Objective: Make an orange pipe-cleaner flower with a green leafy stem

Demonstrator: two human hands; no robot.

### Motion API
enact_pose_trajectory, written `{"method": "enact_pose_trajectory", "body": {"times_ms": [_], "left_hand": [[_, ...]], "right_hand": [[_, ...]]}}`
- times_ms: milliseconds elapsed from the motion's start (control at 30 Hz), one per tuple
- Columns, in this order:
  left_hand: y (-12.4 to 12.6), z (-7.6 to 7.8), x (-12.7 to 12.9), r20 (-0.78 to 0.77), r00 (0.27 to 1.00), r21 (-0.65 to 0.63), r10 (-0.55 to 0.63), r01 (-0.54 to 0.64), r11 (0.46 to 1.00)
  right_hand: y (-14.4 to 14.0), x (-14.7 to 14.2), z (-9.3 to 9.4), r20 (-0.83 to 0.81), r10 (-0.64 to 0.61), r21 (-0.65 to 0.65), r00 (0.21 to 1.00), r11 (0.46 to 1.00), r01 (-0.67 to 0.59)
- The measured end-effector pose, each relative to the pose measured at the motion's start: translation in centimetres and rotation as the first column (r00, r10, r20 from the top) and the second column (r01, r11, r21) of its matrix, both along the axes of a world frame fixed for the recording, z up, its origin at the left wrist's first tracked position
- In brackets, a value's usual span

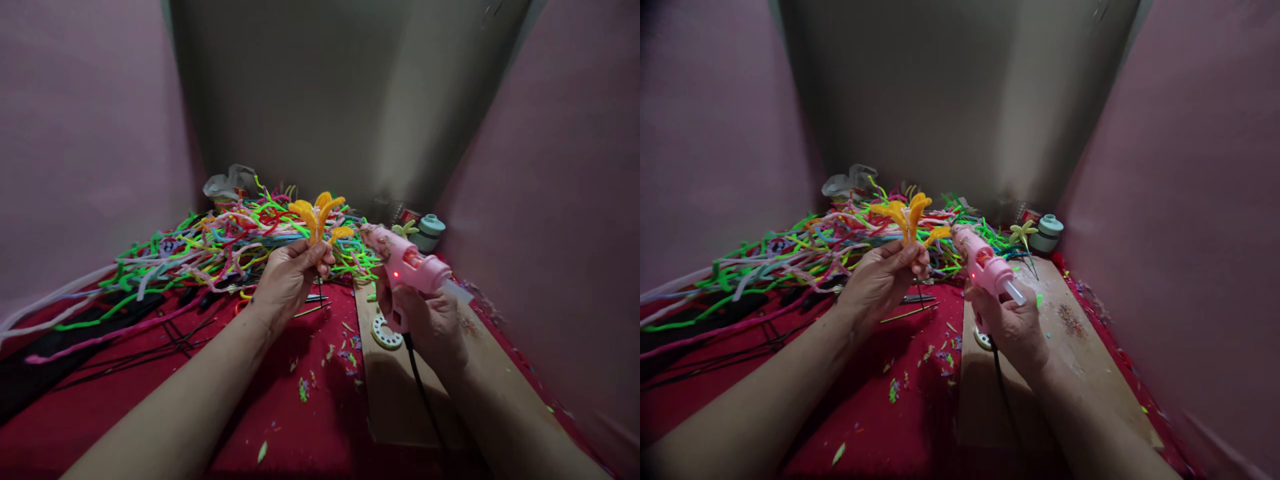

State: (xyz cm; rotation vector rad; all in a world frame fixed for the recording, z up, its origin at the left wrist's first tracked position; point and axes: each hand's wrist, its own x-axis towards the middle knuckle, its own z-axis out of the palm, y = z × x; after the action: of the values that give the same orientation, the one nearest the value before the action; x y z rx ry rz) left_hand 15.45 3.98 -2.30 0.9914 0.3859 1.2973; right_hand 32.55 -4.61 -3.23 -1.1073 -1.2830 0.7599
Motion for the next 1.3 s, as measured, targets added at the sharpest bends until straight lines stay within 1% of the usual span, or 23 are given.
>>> {"method": "enact_pose_trajectory", "body": {"times_ms": [100,200,300,367,467,533,600,667,767,833,867,900,933,967,1000,1033,1067,1100,1133,1167,1200,1233,1300], "left_hand": [[0.1,-0.1,0.0,0.007,1.000,0.009,-0.002,0.002,1.000],[0.1,-0.1,0.0,0.019,1.000,0.015,-0.007,0.007,1.000],[0.0,0.0,0.1,0.025,1.000,0.013,-0.009,0.009,1.000],[-0.1,0.2,0.2,0.026,1.000,0.012,-0.017,0.017,1.000],[-0.3,0.3,0.3,0.024,0.999,0.001,-0.038,0.038,0.999],[-0.3,0.3,0.3,0.019,0.999,-0.008,-0.042,0.042,0.999],[-0.3,0.1,0.4,0.014,0.999,-0.013,-0.040,0.040,0.999],[-0.2,0.0,0.4,0.013,0.999,-0.016,-0.035,0.036,0.999],[-0.2,-0.1,0.4,0.010,0.999,-0.013,-0.040,0.040,0.999],[-0.3,0.0,0.5,0.008,0.998,-0.011,-0.064,0.064,0.998],[-0.5,0.0,0.6,0.009,0.997,-0.010,-0.078,0.078,0.997],[-0.6,0.0,0.6,0.013,0.996,-0.008,-0.092,0.093,0.996],[-0.8,0.0,0.7,0.017,0.994,-0.005,-0.106,0.106,0.994],[-1.0,0.1,0.8,0.022,0.993,-0.001,-0.116,0.116,0.993],[-1.2,0.1,0.9,0.029,0.992,0.005,-0.126,0.126,0.992],[-1.4,0.1,0.9,0.034,0.990,0.010,-0.138,0.137,0.990],[-1.6,0.1,1.0,0.036,0.988,0.011,-0.149,0.149,0.989],[-1.8,0.1,1.0,0.036,0.987,0.009,-0.158,0.157,0.988],[-1.9,0.2,1.0,0.033,0.986,0.006,-0.166,0.166,0.986],[-2.0,0.2,1.1,0.027,0.984,0.006,-0.178,0.177,0.984],[-2.1,0.2,1.1,0.021,0.982,0.010,-0.189,0.189,0.982],[-2.1,0.2,1.1,0.017,0.980,0.016,-0.199,0.199,0.980],[-2.1,0.2,1.1,0.018,0.977,0.028,-0.211,0.210,0.977]], "right_hand": [[-0.3,1.8,0.2,0.026,-0.083,0.076,0.996,0.994,0.081],[-0.9,4.8,0.1,0.135,-0.245,0.115,0.960,0.966,0.231],[-2.1,8.6,-0.7,0.395,-0.366,0.035,0.843,0.923,0.384],[-3.1,10.9,-1.5,0.572,-0.406,0.047,0.712,0.884,0.466],[-4.3,13.7,-2.9,0.782,-0.335,0.004,0.526,0.846,0.533],[-4.7,14.9,-3.7,0.868,-0.285,0.004,0.407,0.823,0.568],[-4.7,15.7,-4.2,0.919,-0.226,-0.006,0.322,0.809,0.588],[-4.6,16.2,-4.4,0.949,-0.169,-0.028,0.267,0.798,0.603],[-4.6,16.3,-3.8,0.978,-0.108,-0.021,0.177,0.797,0.604],[-4.6,15.5,-2.8,0.987,-0.131,0.049,0.098,0.809,0.585],[-4.6,14.7,-2.2,0.982,-0.170,0.094,0.083,0.821,0.563],[-4.4,13.5,-1.4,0.966,-0.231,0.135,0.117,0.834,0.535],[-4.2,12.0,-0.7,0.931,-0.287,0.152,0.226,0.866,0.477],[-3.8,10.2,0.1,0.863,-0.316,0.147,0.395,0.904,0.401],[-3.2,8.2,0.7,0.756,-0.269,0.096,0.596,0.947,0.305],[-2.5,6.1,1.2,0.603,-0.177,0.022,0.778,0.979,0.205],[-1.7,4.0,1.6,0.423,-0.050,-0.093,0.905,0.991,0.098],[-0.8,2.1,1.9,0.196,0.023,-0.170,0.980,0.985,0.010],[0.0,0.4,2.1,-0.025,0.064,-0.187,0.998,0.980,-0.067],[0.8,-0.9,2.2,-0.204,0.104,-0.162,0.974,0.977,-0.138],[1.6,-2.0,2.3,-0.334,0.150,-0.131,0.930,0.970,-0.204],[2.2,-2.8,2.3,-0.424,0.207,-0.094,0.882,0.958,-0.270],[3.1,-3.6,2.3,-0.515,0.286,-0.033,0.808,0.935,-0.352]]}}
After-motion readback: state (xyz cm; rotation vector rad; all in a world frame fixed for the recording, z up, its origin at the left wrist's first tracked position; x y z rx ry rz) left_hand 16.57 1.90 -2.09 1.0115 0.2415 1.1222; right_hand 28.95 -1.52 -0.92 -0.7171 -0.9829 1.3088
